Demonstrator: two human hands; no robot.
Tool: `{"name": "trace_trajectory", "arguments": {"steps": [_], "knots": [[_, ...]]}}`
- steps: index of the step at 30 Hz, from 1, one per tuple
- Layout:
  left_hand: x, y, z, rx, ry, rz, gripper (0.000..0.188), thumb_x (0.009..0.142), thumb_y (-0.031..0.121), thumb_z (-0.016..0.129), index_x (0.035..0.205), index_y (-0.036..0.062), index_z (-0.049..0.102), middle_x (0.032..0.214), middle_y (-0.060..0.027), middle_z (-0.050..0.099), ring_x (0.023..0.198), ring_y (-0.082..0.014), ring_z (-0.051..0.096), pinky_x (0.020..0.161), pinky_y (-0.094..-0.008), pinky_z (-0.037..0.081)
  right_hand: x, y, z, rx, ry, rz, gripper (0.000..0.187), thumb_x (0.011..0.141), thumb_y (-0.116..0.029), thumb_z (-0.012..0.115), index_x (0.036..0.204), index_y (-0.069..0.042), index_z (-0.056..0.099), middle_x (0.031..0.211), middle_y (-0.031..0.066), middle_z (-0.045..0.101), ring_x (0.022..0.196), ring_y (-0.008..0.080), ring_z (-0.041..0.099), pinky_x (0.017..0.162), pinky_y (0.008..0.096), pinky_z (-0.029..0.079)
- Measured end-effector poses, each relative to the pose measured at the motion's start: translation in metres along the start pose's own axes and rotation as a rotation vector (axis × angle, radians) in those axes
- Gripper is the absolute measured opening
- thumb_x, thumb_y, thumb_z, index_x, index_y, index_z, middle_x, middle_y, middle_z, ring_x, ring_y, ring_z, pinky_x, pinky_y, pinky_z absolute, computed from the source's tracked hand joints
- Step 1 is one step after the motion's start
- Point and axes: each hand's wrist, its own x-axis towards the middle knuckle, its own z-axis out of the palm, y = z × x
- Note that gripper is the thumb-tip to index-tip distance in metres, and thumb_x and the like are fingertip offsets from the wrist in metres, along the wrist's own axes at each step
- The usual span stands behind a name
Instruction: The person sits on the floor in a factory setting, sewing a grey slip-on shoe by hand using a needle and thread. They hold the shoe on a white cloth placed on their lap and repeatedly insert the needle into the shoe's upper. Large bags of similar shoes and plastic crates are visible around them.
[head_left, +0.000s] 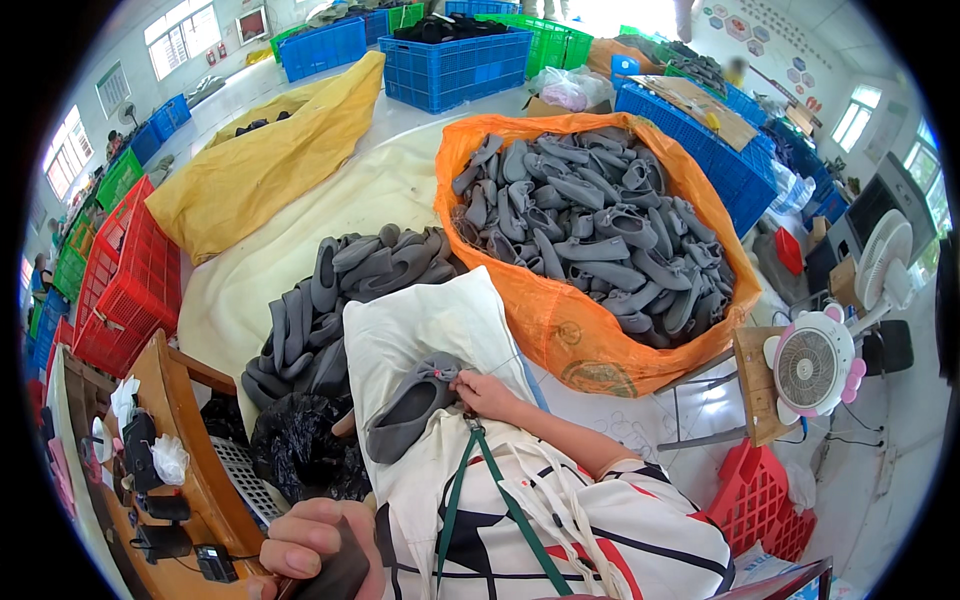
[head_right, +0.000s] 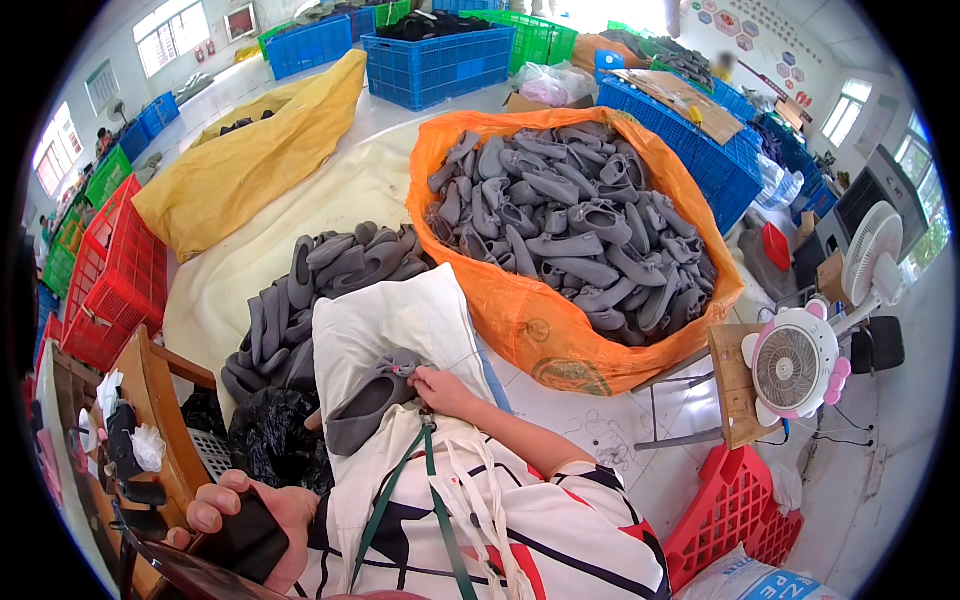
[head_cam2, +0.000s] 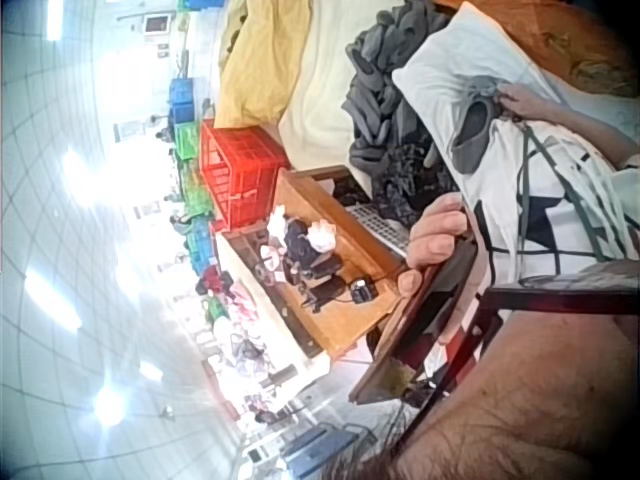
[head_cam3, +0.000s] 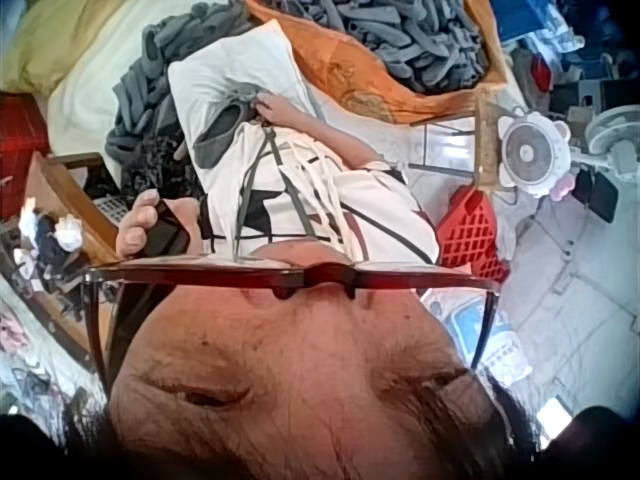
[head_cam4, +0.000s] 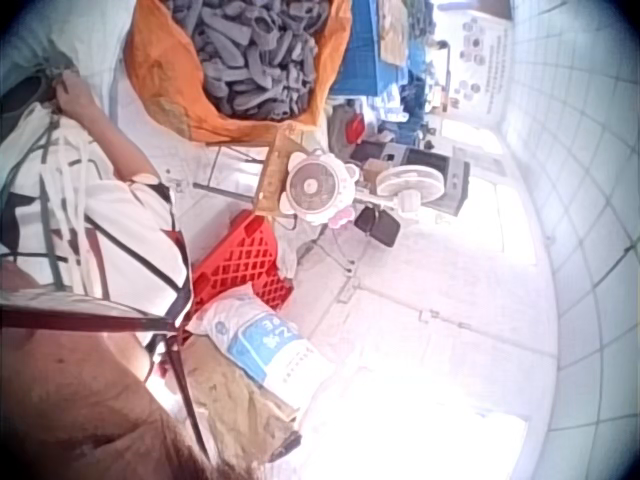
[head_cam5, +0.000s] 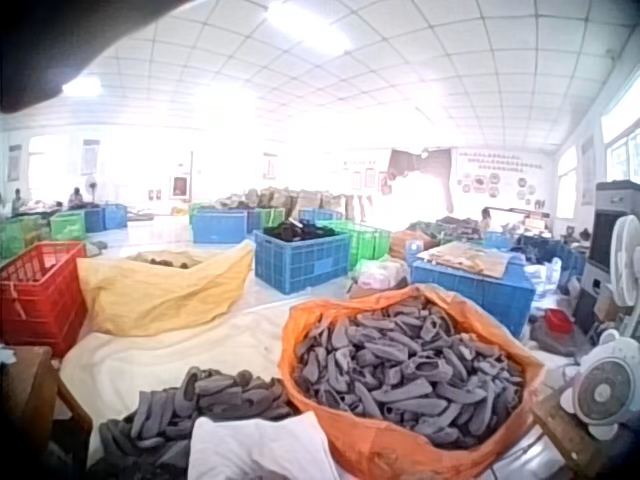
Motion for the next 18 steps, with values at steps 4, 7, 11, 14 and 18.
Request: {"name": "trace_trajectory", "arguments": {"steps": [4,7,11,14,18], "knots": [[-0.001,-0.002,0.003,0.1,0.04,0.034,0.09,0.076,-0.005,0.065,0.151,0.0167,0.019,0.13,-0.0069,0.045,0.117,-0.0171,0.054,0.1,-0.035,0.049,0.001,0.003,0.001,-0.003,0.004,-0.014,0.017,0.098,-0.018,0.048,0.103,-0.004,0.057,0.067,0.0068,0.062,0.059,0.0166,0.063,0.059,0.0319,0.049],[0.001,-0.001,0.004,0.096,0.039,0.022,0.088,0.077,-0.003,0.065,0.15,0.0158,0.02,0.128,-0.0066,0.048,0.117,-0.017,0.054,0.1,-0.0337,0.049,0.001,0.003,0.001,0.01,-0.004,-0.008,0.017,0.098,-0.018,0.048,0.103,-0.005,0.057,0.067,0.0067,0.061,0.059,0.0165,0.063,0.059,0.032,0.049],[-0.009,0.006,-0.008,-0.017,-0.021,-0.155,0.075,0.081,0.01,0.068,0.146,0.0124,0.03,0.126,-0.0064,0.051,0.122,-0.0182,0.05,0.109,-0.0334,0.038,0.001,0.004,-0.001,0.013,0.008,-0.004,0.016,0.098,-0.018,0.048,0.103,-0.005,0.057,0.067,0.0068,0.062,0.059,0.0164,0.063,0.058,0.0319,0.049],[0.005,0.012,0.006,-0.279,0.142,-0.177,0.057,0.087,0.035,0.058,0.137,0.0135,0.039,0.115,-0.0064,0.049,0.107,-0.0205,0.046,0.1,-0.0372,0.034,0.001,-0.001,0.0,0.005,-0.006,0.007,0.016,0.098,-0.018,0.048,0.103,-0.005,0.057,0.067,0.007,0.062,0.059,0.0165,0.063,0.058,0.0318,0.049],[0.007,0.017,0.006,-0.326,0.182,-0.191,0.055,0.089,0.043,0.055,0.134,0.0125,0.042,0.112,-0.0074,0.049,0.102,-0.0221,0.046,0.094,-0.0395,0.035,0.002,0.0,0.003,0.035,-0.02,0.017,0.017,0.099,-0.018,0.048,0.103,-0.005,0.058,0.068,0.0074,0.062,0.059,0.0163,0.063,0.059,0.0318,0.05]]}}
